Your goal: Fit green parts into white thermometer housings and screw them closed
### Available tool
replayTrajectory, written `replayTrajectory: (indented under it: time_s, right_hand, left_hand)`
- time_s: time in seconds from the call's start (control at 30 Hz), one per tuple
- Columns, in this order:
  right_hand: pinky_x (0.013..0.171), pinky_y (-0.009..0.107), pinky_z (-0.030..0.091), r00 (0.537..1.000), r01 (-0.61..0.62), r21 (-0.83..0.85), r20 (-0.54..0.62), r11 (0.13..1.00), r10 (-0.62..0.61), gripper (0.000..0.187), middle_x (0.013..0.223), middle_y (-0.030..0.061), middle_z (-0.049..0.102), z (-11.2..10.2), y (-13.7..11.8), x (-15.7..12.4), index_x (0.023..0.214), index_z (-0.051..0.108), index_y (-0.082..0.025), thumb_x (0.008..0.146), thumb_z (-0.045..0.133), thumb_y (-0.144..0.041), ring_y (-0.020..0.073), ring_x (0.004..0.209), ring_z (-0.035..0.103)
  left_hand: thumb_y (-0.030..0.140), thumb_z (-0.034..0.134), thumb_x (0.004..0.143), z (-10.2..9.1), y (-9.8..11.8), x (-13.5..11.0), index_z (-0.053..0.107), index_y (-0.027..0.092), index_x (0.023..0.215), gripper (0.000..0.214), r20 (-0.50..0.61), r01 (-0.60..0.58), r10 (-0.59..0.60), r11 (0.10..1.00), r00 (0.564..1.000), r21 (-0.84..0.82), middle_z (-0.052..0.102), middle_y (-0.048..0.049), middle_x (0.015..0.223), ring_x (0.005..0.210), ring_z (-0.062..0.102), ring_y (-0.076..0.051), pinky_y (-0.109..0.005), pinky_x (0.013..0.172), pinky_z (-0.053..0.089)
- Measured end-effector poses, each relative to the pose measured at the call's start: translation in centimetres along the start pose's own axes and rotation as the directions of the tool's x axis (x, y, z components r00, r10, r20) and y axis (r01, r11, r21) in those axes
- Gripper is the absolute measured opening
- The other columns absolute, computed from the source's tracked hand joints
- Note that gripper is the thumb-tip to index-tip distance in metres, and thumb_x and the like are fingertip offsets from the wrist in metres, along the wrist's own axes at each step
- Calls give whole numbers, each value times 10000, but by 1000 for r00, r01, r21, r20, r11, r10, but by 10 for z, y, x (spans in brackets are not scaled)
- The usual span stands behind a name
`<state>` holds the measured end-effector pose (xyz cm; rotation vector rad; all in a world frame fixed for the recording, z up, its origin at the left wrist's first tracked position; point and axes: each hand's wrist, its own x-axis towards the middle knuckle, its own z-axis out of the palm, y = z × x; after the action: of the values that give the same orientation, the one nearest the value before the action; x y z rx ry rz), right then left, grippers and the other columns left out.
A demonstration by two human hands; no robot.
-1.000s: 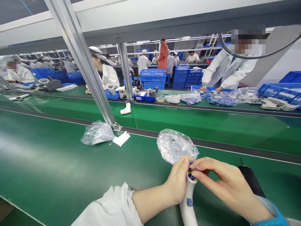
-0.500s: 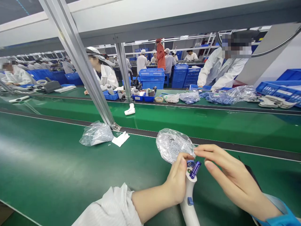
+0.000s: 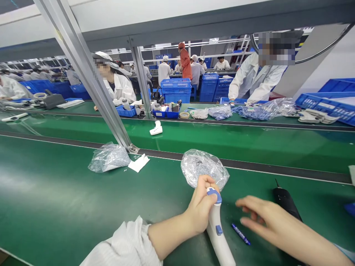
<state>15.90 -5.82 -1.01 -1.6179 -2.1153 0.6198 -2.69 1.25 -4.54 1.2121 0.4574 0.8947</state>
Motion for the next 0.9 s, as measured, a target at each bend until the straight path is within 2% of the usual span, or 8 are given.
replayTrajectory:
  time_s: [0.1, 0.2, 0.27, 0.37, 0.47, 0.6, 0.73, 0.9]
  right_hand:
    - [549, 212, 500, 961, -119, -74, 243, 990, 133, 318, 927, -16, 606, 18, 17, -28, 1015, 574, -274, 713, 626, -188, 148, 683, 609]
    - [570, 253, 449, 933, -178, -113, 297, 978, 204, 150, 863, -17, 565, 38, 19, -39, 941, 548, -256, 828, 473, -193, 143, 657, 568]
    - [595, 287, 430, 932, -173, -124, 302, 977, 203, 175, 818, 4, 540, 43, 15, -35, 852, 532, -222, 883, 360, -211, 156, 661, 554]
    - [641, 297, 450, 964, -150, -25, 220, 988, 151, 252, 865, 30, 546, 31, 9, -20, 868, 546, -212, 920, 312, -288, 165, 721, 561]
    - [601, 240, 485, 994, -108, 156, 28, 982, 105, 259, 849, 26, 582, 11, 3, -8, 887, 591, -223, 912, 407, -402, 151, 701, 583]
    - [628, 174, 525, 976, 1, 295, -208, 956, 63, 201, 830, 18, 621, -4, -5, 1, 871, 645, -231, 849, 575, -419, 149, 709, 624]
    - [660, 167, 531, 974, 43, 294, -224, 955, 25, 169, 870, 24, 629, -3, -10, 7, 892, 638, -225, 856, 589, -382, 155, 750, 627]
    - [638, 133, 529, 973, 173, 52, -166, 984, -162, 315, 883, -9, 637, 2, -18, 8, 1202, 502, -295, 888, 527, -288, 117, 721, 622]
  left_hand:
    - [378, 437, 811, -2, 2, 0, 350, 177, 976, 274, 32, -23, 23, 1000, 999, 0, 421, 8, 796, 713, 343, -136, -292, 702, 293]
    - [433, 497, 766, -2, 6, -2, 338, 184, 976, 362, 96, -73, 67, 995, 993, 63, 416, 2, 824, 713, 347, -139, -292, 686, 295]
    - [468, 522, 759, -1, 8, -3, 337, 187, 968, 396, 108, -76, 64, 990, 992, 117, 433, -5, 832, 716, 375, -144, -298, 683, 306]
    - [530, 441, 834, -1, 7, -4, 353, 185, 971, 382, 46, -32, 24, 981, 999, 189, 467, -13, 797, 720, 428, -158, -317, 696, 329]
    - [590, 323, 874, 0, 1, -4, 369, 187, 951, 413, -28, 13, -8, 981, 1000, 194, 466, -15, 776, 710, 443, -159, -323, 695, 340]
    - [651, 274, 856, 3, -3, -4, 384, 188, 957, 487, -52, 26, -18, 984, 998, 174, 456, -13, 769, 702, 429, -154, -319, 689, 344]
    - [648, 275, 858, 6, 1, -6, 416, 185, 946, 492, -22, 3, 2, 980, 1000, 197, 446, -10, 755, 704, 408, -151, -307, 679, 337]
    - [609, 292, 878, 8, 4, -9, 439, 180, 963, 461, 4, -32, 32, 977, 999, 212, 442, -15, 805, 746, 418, -148, -302, 712, 348]
